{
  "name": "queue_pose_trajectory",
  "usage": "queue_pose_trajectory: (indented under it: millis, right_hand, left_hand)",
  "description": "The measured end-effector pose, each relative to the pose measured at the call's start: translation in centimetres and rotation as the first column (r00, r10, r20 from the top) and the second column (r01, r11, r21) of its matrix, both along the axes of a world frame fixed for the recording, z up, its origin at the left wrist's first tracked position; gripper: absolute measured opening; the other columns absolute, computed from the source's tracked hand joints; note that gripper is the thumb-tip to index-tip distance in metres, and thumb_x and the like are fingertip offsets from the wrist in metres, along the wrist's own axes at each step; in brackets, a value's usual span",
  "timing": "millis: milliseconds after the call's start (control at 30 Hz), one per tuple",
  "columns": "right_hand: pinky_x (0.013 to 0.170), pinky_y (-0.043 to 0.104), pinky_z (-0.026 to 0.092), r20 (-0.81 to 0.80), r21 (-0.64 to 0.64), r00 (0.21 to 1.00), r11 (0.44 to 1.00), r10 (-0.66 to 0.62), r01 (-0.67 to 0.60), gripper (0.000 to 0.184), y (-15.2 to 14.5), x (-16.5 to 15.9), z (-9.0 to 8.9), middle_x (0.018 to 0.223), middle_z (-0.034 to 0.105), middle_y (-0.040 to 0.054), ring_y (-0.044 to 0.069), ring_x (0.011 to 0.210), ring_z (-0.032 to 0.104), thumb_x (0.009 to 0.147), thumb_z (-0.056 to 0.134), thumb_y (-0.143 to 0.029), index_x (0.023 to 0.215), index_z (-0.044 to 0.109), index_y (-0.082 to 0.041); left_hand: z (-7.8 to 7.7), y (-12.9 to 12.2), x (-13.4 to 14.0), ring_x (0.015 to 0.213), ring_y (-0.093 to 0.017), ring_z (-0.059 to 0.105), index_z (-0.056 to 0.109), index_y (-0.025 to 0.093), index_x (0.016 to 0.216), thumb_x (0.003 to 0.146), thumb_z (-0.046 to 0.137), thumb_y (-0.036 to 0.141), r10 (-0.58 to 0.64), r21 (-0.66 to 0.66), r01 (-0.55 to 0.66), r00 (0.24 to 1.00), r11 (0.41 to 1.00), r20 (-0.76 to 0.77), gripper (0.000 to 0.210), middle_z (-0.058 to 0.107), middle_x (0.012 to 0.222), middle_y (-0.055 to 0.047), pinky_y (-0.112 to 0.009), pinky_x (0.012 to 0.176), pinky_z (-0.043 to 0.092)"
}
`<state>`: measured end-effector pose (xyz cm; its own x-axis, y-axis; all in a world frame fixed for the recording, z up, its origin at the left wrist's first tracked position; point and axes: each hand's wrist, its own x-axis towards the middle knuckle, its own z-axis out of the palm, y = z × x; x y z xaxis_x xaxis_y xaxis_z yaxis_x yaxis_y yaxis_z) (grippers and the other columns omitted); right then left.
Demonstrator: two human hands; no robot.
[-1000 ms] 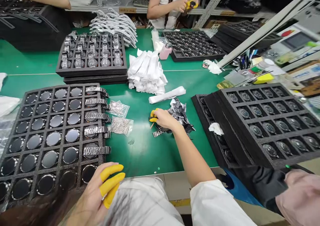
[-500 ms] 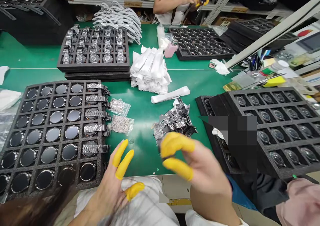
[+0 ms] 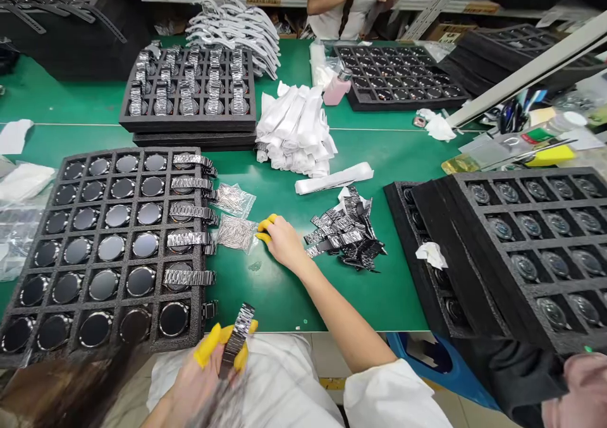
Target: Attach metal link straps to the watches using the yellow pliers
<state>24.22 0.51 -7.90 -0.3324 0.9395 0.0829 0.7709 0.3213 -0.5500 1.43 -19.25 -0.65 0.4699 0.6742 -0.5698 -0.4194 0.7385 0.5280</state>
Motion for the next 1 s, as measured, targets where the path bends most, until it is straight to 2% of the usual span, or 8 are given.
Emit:
queue_pose_trajectory:
  millis: [133, 233, 367, 467, 533, 633, 800, 1000]
  right_hand:
    - [0.081, 0.039, 0.052, 0.029, 0.006, 0.999, 1.000, -0.017, 0.016, 0.014, 0.3, -0.1, -0.4, 0.094, 0.064, 0.0095, 0.027, 0.091, 0.060, 0.098, 0.057, -0.015, 0.086, 0.062, -0.022]
    - [0.075, 0.037, 0.052, -0.256, -0.147, 0.960, 0.986, -0.111, 0.075, 0.013, -0.6, 0.7, 0.8, 0.089, 0.064, 0.0062, 0.024, 0.083, 0.060, 0.099, 0.058, -0.026, 0.087, 0.061, -0.023]
    - [0.055, 0.028, 0.046, -0.659, -0.462, 0.654, 0.886, -0.373, 0.040, 0.025, -5.1, -0.2, 4.1, 0.079, 0.062, -0.0005, 0.016, 0.064, 0.055, 0.093, 0.075, -0.046, 0.092, 0.061, -0.024]
    - [0.045, 0.024, 0.039, -0.745, -0.619, 0.429, 0.768, -0.510, -0.162, 0.037, -9.4, -2.8, 6.7, 0.071, 0.058, -0.0035, 0.013, 0.055, 0.051, 0.083, 0.087, -0.049, 0.096, 0.062, -0.025]
    - [0.042, 0.022, 0.037, -0.753, -0.656, 0.347, 0.674, -0.559, -0.339, 0.044, -11.4, -4.6, 7.9, 0.069, 0.058, -0.0046, 0.012, 0.051, 0.049, 0.079, 0.091, -0.052, 0.100, 0.063, -0.025]
    - [0.043, 0.020, 0.038, -0.748, -0.654, 0.297, 0.585, -0.593, -0.480, 0.047, -12.3, -6.2, 8.4, 0.068, 0.058, -0.0055, 0.010, 0.050, 0.049, 0.077, 0.092, -0.051, 0.104, 0.065, -0.024]
    - [0.039, 0.017, 0.036, -0.747, -0.645, 0.254, 0.575, -0.614, -0.503, 0.039, -11.7, -6.1, 7.3, 0.073, 0.057, -0.0063, 0.007, 0.048, 0.046, 0.081, 0.091, -0.039, 0.106, 0.065, -0.023]
    - [0.037, 0.016, 0.035, -0.728, -0.642, 0.223, 0.529, -0.649, -0.555, 0.042, -11.4, -6.1, 7.4, 0.072, 0.059, -0.0060, 0.007, 0.048, 0.047, 0.077, 0.094, -0.039, 0.102, 0.066, -0.022]
  left_hand:
    - [0.6, 0.4, 0.6, 0.063, -0.012, 0.050, 0.080, 0.012, 0.092, 0.086, 0.072, 0.075, 0.144, -0.030, -0.144, 0.990, 0.989, -0.008, 0.064, 0.058, 0.072, -0.004, -0.027, 0.065, 0.043]
    - [1.1, 0.7, 0.4, 0.064, -0.015, 0.063, 0.069, 0.015, 0.085, 0.082, 0.081, 0.068, 0.144, 0.096, -0.142, 0.989, 0.985, -0.021, 0.054, 0.063, 0.076, -0.003, -0.026, 0.060, 0.048]
    - [2.2, 1.0, -0.3, 0.041, -0.007, 0.057, 0.054, 0.022, 0.099, 0.091, 0.074, 0.064, 0.100, 0.109, -0.082, 0.982, 0.991, -0.162, 0.047, 0.068, 0.082, 0.002, -0.018, 0.040, 0.040]
    - [2.7, 1.3, -0.7, 0.035, -0.004, 0.049, 0.052, 0.025, 0.116, 0.096, 0.065, 0.067, 0.140, 0.159, -0.100, 0.955, 0.982, -0.262, 0.048, 0.067, 0.079, 0.005, -0.015, 0.036, 0.032]
    - [2.8, 1.3, -0.8, 0.036, -0.004, 0.049, 0.054, 0.023, 0.114, 0.097, 0.061, 0.069, 0.123, 0.165, -0.074, 0.944, 0.983, -0.305, 0.049, 0.067, 0.074, 0.005, -0.015, 0.037, 0.033]
    - [2.6, 1.2, -0.7, 0.034, -0.007, 0.047, 0.059, 0.020, 0.105, 0.099, 0.056, 0.071, 0.079, 0.152, -0.026, 0.931, 0.988, -0.355, 0.051, 0.061, 0.055, 0.006, -0.016, 0.037, 0.034]
    - [2.5, 1.0, -0.8, 0.032, -0.009, 0.047, 0.066, 0.018, 0.117, 0.099, 0.055, 0.072, 0.053, 0.162, 0.009, 0.925, 0.987, -0.377, 0.057, 0.059, 0.048, 0.005, -0.017, 0.036, 0.030]
    - [2.3, 1.1, -1.1, 0.035, -0.009, 0.045, 0.074, 0.016, 0.106, 0.100, 0.052, 0.072, 0.025, 0.206, 0.063, 0.917, 0.977, -0.398, 0.060, 0.056, 0.043, 0.003, -0.017, 0.039, 0.035]
